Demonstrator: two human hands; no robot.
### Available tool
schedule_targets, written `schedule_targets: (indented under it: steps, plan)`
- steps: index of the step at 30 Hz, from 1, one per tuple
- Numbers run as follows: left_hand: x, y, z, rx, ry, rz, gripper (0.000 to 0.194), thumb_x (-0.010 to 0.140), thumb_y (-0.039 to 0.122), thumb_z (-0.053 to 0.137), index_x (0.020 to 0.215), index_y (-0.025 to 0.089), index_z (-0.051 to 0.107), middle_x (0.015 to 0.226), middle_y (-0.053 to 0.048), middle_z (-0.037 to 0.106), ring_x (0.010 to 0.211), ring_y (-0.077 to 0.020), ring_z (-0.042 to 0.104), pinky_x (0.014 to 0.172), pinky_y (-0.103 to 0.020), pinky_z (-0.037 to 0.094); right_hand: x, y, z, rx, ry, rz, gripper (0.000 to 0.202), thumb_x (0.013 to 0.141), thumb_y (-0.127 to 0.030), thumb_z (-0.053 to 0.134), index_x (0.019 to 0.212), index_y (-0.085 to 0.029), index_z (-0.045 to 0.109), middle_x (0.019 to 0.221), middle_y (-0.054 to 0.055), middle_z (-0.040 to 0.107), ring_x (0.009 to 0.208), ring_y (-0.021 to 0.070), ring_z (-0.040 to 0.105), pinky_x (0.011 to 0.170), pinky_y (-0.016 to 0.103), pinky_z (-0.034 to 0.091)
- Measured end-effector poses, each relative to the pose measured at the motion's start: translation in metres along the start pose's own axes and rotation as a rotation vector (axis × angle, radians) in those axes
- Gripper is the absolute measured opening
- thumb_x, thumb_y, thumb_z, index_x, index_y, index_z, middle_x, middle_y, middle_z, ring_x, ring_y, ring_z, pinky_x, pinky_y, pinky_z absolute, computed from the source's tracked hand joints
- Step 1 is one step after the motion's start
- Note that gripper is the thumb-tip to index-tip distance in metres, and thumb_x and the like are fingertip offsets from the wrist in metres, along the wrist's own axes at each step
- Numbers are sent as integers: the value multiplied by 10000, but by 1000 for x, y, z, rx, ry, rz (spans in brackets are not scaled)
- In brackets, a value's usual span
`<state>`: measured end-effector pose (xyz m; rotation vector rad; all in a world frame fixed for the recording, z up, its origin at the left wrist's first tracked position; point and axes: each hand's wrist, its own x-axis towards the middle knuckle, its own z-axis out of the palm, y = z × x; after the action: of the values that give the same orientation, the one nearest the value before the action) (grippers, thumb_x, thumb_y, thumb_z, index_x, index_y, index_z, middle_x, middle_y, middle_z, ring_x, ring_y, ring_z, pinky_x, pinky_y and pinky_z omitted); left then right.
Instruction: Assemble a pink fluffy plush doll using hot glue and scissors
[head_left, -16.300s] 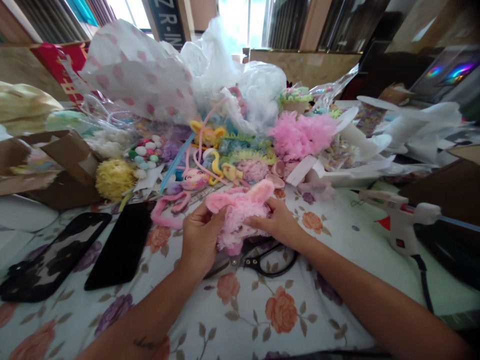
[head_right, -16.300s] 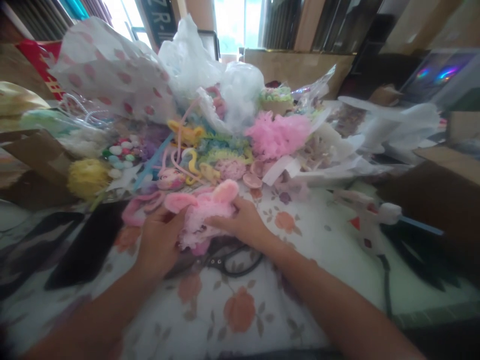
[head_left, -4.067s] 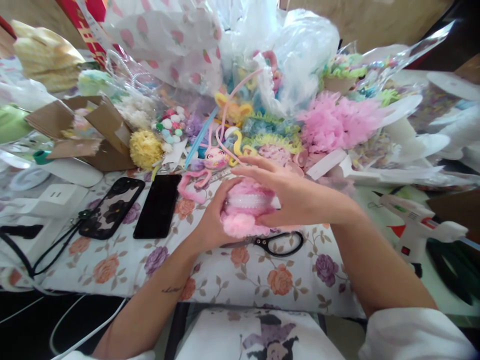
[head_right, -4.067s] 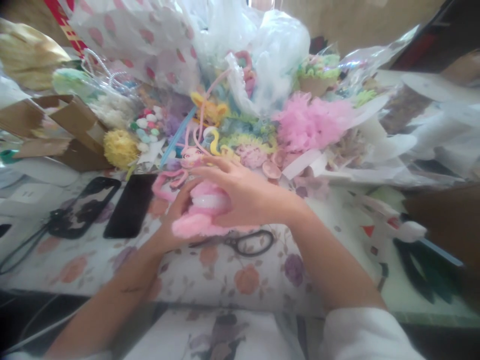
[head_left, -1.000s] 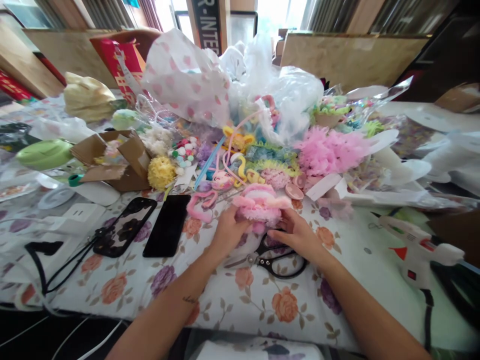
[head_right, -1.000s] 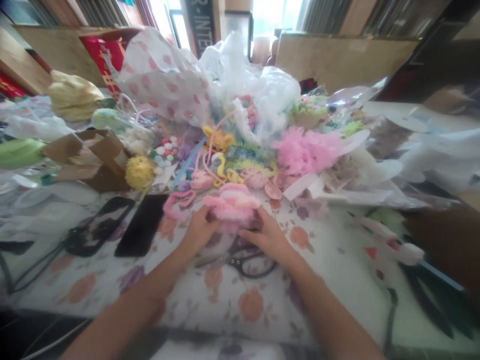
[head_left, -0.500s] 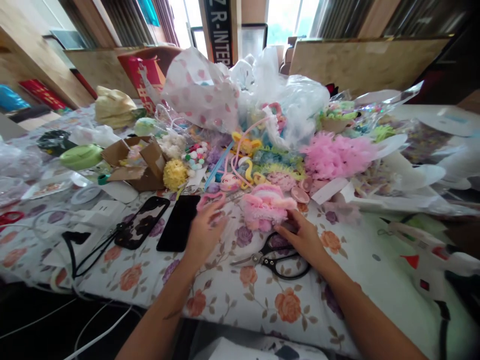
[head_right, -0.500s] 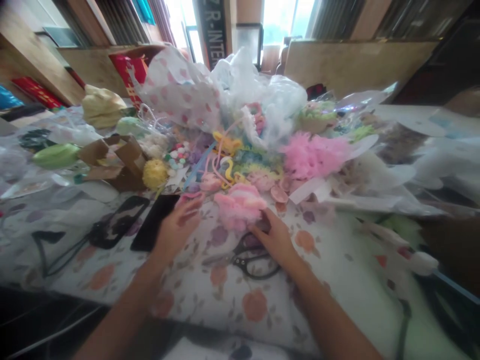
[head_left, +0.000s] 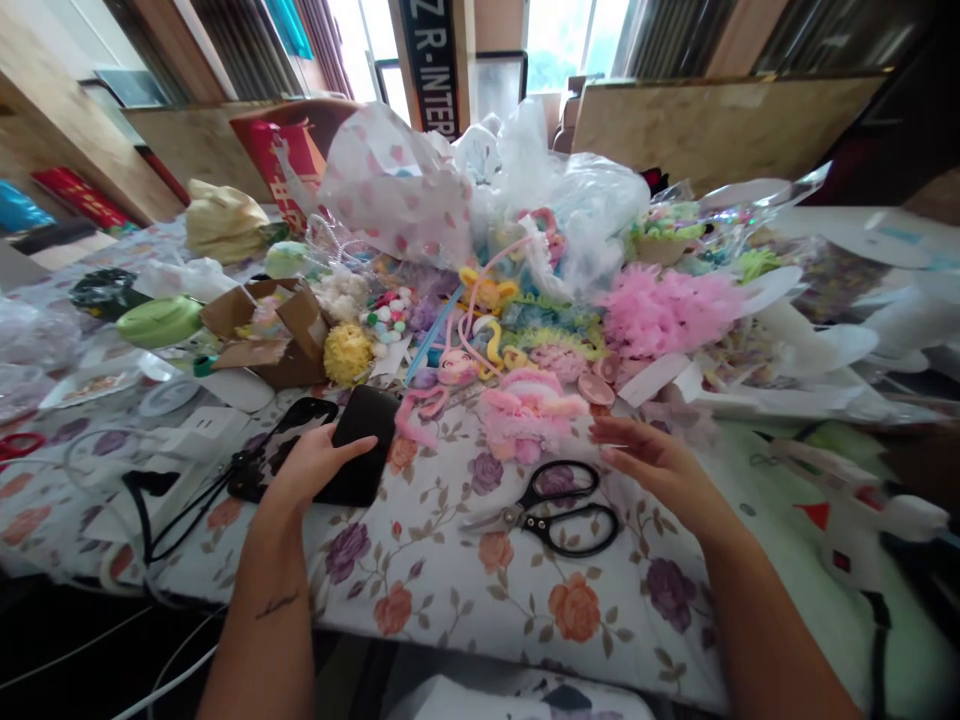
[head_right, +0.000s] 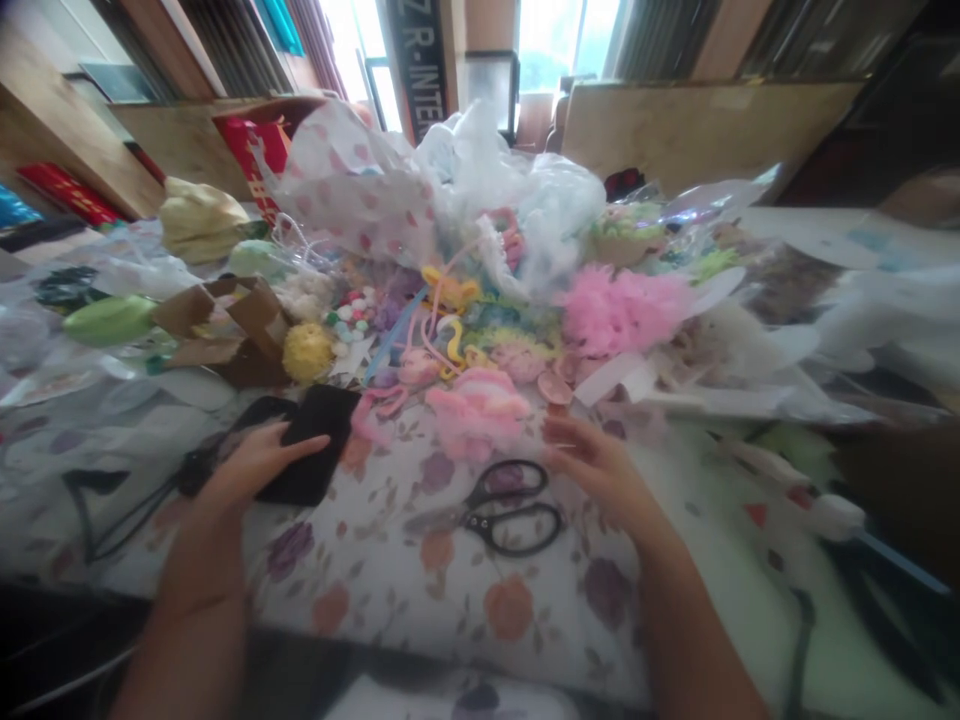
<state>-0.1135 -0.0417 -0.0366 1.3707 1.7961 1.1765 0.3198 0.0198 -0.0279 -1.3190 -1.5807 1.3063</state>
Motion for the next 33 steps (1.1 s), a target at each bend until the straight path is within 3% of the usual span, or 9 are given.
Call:
schedule_targets:
  steps: [2, 5, 8, 10, 13, 15, 23, 26, 33]
  plan:
    - [-9, 15, 0, -203, -42, -284, 286, 681, 362, 804, 852, 159, 697, 691, -15, 725, 550, -227, 680, 482, -302, 542, -9, -4, -8, -29, 44, 21, 372, 770, -514, 695, 954, -190, 706, 871, 73, 734, 787, 211, 684, 734, 339, 561]
    - [-27, 35, 11, -605, -4, -403, 446, 636, 213, 842, 1046, 194, 669, 920, -29, 763, 735, -208, 724, 624, -247, 592, -22, -14, -2, -48, -89, -2, 388, 825, -532, 625, 736, -163, 705, 641, 43, 672, 608, 156, 620, 609, 270, 521]
    - [-42, 50, 40, -977, 34, -402, 384, 685, 125, 781, 1048, 193, 676, 937, -27, 760, 762, -194, 725, 685, -253, 603, -33, -31, 29, -25, -376, 5, 372, 868, -484, 595, 1025, -172, 726, 810, 61, 733, 688, 169, 662, 635, 266, 539]
    - [-47, 56, 64, -1087, 18, -473, 288, 738, 80, 710, 1011, 169, 684, 873, -28, 759, 728, -170, 721, 728, -261, 602, -36, -43, 55, -72, -506, -56, 447, 907, -426, 555, 1302, -218, 592, 1048, 72, 728, 823, 180, 684, 684, 268, 550]
    - [-51, 63, 94, -1160, -76, -580, 260, 809, 45, 598, 1018, 165, 695, 799, -15, 752, 702, -146, 718, 851, -276, 571, -37, -52, 86, -178, -472, -218, 596, 934, -368, 521, 1486, -211, 360, 1208, 102, 665, 997, 200, 661, 917, 344, 521]
    - [-53, 67, 106, -1207, -69, -561, 228, 858, 92, 568, 1023, 172, 704, 788, -2, 752, 751, -145, 721, 922, -270, 534, -37, -51, 98, -229, -424, -280, 633, 929, -370, 529, 1502, -199, 322, 1333, 127, 579, 1173, 236, 585, 1035, 397, 453]
    - [-59, 72, 110, -1235, -124, -524, 418, 947, 390, 497, 1292, 176, 595, 1148, -58, 720, 1187, -224, 610, 1110, -363, 386, -36, -37, 109, -250, -383, -300, 693, 914, -424, 547, 1512, -200, 277, 1497, 143, 387, 1353, 261, 420, 1108, 420, 387]
    - [-60, 66, 111, -1261, -135, -521, 436, 945, 405, 503, 1328, 208, 571, 1137, -31, 726, 1165, -202, 624, 1104, -322, 386, -35, -37, 112, -179, -351, -359, 639, 924, -426, 538, 1495, -253, 309, 1481, 101, 425, 1375, 243, 395, 1124, 399, 368]
    - [-61, 62, 115, -1298, -25, -489, 278, 921, 203, 565, 1177, 228, 671, 897, 49, 764, 900, -114, 703, 977, -186, 447, -36, -33, 114, -143, -324, -383, 671, 922, -418, 551, 1511, -277, 262, 1523, 78, 380, 1411, 232, 346, 1141, 379, 340]
